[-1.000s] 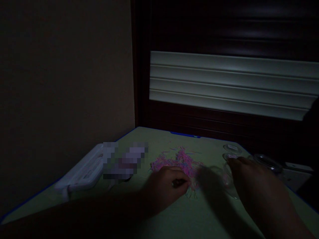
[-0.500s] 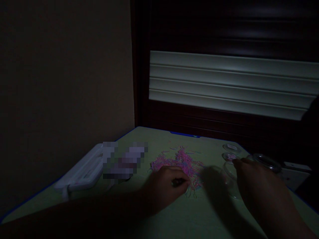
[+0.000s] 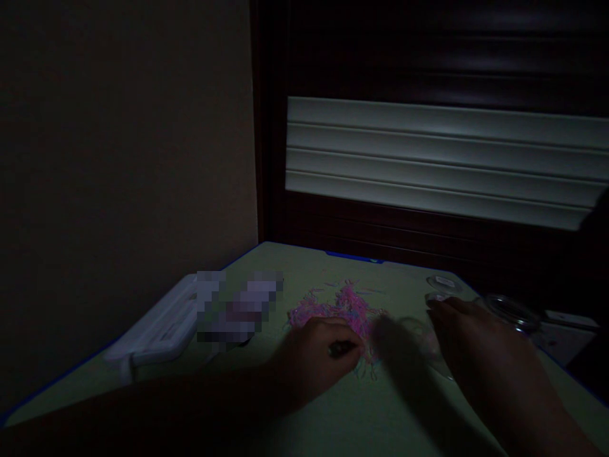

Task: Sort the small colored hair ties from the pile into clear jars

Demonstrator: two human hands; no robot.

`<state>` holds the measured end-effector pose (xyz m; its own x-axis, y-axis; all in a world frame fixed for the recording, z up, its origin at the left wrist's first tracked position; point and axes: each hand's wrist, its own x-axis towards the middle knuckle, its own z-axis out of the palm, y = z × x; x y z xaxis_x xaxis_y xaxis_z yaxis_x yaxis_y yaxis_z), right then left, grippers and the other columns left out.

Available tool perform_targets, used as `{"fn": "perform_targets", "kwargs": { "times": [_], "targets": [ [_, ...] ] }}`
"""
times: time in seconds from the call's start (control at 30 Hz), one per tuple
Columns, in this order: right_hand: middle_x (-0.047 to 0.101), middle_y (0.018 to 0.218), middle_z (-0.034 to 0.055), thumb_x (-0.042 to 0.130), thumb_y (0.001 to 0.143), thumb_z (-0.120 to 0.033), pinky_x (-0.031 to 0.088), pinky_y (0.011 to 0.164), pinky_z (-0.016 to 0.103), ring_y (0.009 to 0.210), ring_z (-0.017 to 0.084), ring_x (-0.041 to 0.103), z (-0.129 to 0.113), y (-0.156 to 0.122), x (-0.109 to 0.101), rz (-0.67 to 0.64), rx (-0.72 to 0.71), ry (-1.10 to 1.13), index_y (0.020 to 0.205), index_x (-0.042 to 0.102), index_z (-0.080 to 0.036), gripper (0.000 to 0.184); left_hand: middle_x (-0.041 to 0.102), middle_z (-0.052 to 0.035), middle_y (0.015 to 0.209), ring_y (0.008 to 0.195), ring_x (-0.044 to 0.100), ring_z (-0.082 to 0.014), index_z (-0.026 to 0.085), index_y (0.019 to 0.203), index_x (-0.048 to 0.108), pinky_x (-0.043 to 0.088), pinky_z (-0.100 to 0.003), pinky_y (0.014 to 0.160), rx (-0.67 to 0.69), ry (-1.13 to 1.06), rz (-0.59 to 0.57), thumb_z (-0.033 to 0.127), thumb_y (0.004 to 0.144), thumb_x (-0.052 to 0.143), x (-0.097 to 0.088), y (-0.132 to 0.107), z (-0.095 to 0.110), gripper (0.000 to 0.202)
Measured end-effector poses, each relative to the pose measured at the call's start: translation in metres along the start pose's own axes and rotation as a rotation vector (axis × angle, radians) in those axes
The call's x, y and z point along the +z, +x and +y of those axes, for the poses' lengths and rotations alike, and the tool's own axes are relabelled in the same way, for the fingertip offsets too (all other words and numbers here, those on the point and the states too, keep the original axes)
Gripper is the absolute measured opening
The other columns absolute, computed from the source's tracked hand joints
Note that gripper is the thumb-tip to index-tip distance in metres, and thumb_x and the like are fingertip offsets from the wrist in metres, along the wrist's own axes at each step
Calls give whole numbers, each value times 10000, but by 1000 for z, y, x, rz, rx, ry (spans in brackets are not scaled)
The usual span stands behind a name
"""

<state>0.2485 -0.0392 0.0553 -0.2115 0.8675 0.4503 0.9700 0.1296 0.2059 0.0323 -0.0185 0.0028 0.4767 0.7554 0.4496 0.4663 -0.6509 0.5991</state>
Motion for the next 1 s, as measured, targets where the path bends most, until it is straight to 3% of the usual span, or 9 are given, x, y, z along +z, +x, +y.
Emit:
{"fn": "perform_targets", "kwargs": {
  "times": [0.23,0.43,0.8,1.0],
  "targets": [
    [619,746,14,456,789,-135,409,580,223,648,141,588,-22,0,7,-164,-254,377,769,634,-230,203,635,-4,759,698,566,-113,166,803,669,415,-207,649,6,-12,14,162,794,550,1,2,1,119],
    [620,686,24,429,811,-148,358,491,190,566,120,580,-31,-1,1,-258,-248,374,683,626,-203,242,621,-10,767,703,562,-119,163,811,658,419,-209,648,16,29,-24,159,809,531,0,2,1,127],
    [637,657,28,420,754,-98,358,482,221,530,135,575,-31,-2,3,-155,-294,306,695,646,-207,258,581,-38,796,796,509,-150,137,831,596,400,-272,754,269,374,-91,133,881,422,-9,3,-2,181],
    [636,642,36,423,792,-155,363,484,222,526,136,576,-34,-2,1,-147,-261,292,699,653,-200,252,576,-46,847,829,495,-172,142,865,599,393,-302,767,236,550,-108,156,895,417,-13,7,-7,186]
  ]
}}
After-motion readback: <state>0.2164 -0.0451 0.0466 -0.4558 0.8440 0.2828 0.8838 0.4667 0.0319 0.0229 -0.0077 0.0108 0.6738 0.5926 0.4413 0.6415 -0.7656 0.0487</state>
